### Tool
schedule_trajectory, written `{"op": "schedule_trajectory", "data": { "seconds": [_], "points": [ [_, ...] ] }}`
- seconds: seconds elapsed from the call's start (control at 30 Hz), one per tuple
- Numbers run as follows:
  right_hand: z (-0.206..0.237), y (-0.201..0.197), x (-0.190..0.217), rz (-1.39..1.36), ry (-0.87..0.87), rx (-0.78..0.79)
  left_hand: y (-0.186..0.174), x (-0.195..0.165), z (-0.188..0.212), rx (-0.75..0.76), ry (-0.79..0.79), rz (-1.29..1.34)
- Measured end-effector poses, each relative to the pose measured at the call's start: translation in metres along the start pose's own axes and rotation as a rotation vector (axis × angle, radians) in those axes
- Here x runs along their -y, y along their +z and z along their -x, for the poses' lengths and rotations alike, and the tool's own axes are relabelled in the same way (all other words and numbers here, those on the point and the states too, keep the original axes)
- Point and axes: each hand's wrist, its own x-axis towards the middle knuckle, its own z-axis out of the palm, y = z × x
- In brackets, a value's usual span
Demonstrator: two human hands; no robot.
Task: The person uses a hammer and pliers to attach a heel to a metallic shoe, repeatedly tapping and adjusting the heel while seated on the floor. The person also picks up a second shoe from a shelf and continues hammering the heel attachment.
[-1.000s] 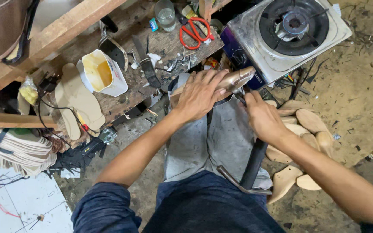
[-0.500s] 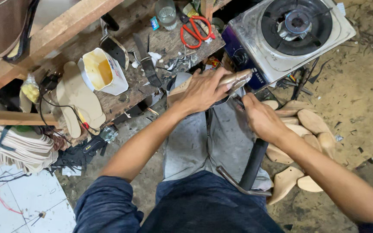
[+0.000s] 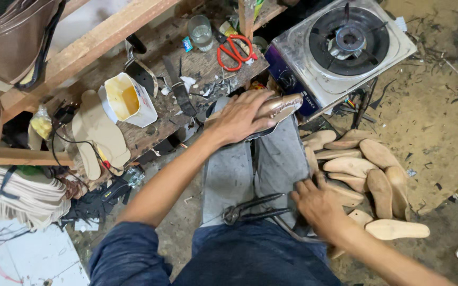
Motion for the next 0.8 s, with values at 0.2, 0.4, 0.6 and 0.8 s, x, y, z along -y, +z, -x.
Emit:
{"op": "schedule_trajectory", "data": {
  "seconds": [0.2,0.4,0.6,0.8],
  "points": [
    [0.051,0.028,-0.027,-0.727,-0.127,0.244,-0.002,0.011,0.032,0.039,0.095,0.082],
    [0.08,-0.041,-0.072,-0.646,0.163,0.296,-0.003,0.025,-0.007,0.397,-0.114,0.228],
    [0.079,-0.064,-0.078,-0.715,0.409,-0.692,-0.001,0.031,-0.025,0.514,-0.075,0.31],
    [-0.039,-0.035,-0.026,-1.554,-0.381,-1.962,0.0,0.033,-0.025,0.498,-0.111,0.281]
  ]
}}
